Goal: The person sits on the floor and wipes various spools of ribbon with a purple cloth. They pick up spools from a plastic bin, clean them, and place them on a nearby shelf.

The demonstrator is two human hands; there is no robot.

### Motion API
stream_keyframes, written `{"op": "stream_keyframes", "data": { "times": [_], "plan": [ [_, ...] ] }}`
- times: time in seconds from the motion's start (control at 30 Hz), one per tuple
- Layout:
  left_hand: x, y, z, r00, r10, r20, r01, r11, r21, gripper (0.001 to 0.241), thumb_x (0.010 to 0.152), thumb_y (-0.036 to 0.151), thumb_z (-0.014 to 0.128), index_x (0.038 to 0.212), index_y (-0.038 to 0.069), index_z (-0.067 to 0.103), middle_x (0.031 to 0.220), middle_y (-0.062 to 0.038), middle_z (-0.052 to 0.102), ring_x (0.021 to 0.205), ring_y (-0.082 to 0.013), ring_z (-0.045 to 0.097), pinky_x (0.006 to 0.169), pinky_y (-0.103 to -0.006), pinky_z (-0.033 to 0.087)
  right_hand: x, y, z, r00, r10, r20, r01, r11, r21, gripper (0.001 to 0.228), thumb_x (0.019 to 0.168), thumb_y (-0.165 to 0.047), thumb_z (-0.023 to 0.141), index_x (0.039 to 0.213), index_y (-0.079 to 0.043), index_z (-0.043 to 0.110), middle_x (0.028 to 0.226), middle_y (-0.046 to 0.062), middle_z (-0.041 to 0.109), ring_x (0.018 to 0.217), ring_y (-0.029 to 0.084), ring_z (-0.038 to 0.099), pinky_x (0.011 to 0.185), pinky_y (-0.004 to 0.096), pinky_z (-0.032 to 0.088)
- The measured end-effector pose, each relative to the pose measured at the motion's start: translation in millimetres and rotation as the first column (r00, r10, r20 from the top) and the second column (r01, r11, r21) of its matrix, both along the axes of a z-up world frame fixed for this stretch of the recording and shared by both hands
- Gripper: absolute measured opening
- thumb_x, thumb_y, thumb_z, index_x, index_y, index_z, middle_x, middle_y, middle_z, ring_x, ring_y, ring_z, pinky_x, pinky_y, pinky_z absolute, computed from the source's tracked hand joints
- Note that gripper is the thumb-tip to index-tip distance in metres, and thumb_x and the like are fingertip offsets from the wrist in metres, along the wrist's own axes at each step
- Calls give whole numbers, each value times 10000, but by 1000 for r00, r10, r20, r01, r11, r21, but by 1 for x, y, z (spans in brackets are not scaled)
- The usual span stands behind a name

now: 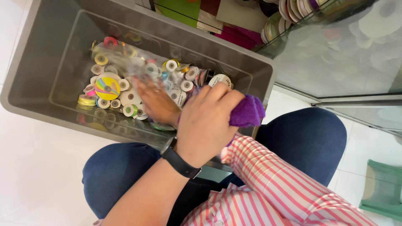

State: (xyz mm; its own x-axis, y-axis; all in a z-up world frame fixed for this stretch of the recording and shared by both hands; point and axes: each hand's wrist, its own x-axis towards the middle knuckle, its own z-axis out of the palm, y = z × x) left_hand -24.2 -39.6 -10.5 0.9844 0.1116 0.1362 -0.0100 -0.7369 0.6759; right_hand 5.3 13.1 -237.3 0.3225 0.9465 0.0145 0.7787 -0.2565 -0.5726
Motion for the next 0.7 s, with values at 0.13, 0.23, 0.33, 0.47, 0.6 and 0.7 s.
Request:
{"op": "stream_keyframes", "data": {
  "times": [0.13, 0.23, 0.33, 0.47, 0.6, 0.7],
  "plan": [
    [-4, 26, 15, 996, 82, 24, -81, 996, -44, 270, 916, 178, 841, 1176, 160, 772, 1069, -16, 680, 987, -254, 676, 779, -416, 587, -2, 29, -4, 998, -22, -55, 30, 990, 140, 811, 1031, -125, 613, 1761, -136, 261, 1848, 16, 176, 1736, 381, 253, 1428, 675, 221],
    [-8, 60, 31, 976, 198, 88, -190, 977, -96, 314, 858, 98, 817, 1168, 114, 776, 1107, -68, 696, 1048, -279, 680, 853, -431, 562, 16, 28, 0, 575, 54, -817, 410, 845, 344, 527, 1062, -151, 677, 1546, -126, 471, 1617, 59, 405, 1565, 351, 414, 1368, 570, 330],
    [-20, 87, 41, 896, 359, 261, -330, 932, -149, 278, 922, 11, 813, 1189, 57, 752, 1172, -121, 697, 1100, -320, 649, 957, -466, 525, 32, 31, 5, -221, 418, -881, 746, 654, 123, 253, 1093, -178, 741, 1332, -120, 682, 1386, 99, 634, 1394, 318, 576, 1309, 464, 439],
    [-21, 89, 41, 814, 418, 404, -362, 908, -211, 195, 1036, -47, 840, 1168, 31, 718, 1146, -113, 701, 1090, -311, 600, 1015, -469, 482, 65, -23, 11, -384, 262, -885, 583, 813, -13, 257, 1218, -246, 547, 1233, -107, 763, 1305, 175, 728, 1283, 313, 698, 1222, 416, 598],
    [-11, 72, 42, 849, 414, 327, -332, 901, -279, 270, 929, 4, 849, 1181, 33, 758, 1147, -120, 685, 1098, -297, 646, 969, -414, 530, 104, -80, -30, 695, -654, -299, 470, 728, -499, 224, 1131, -276, 576, 1227, -157, 739, 1369, 182, 681, 1479, 388, 458, 1205, 530, 529],
    [-8, 69, 42, 868, 411, 279, -329, 897, -296, 328, 875, 16, 803, 1201, 37, 773, 1144, -124, 684, 1102, -297, 686, 994, -390, 537, 133, -108, -45, 868, -462, 183, 495, 776, -390, 329, 1021, -395, 629, 1286, -222, 718, 1324, 112, 701, 1262, 363, 608, 1038, 560, 452]
  ]
}}
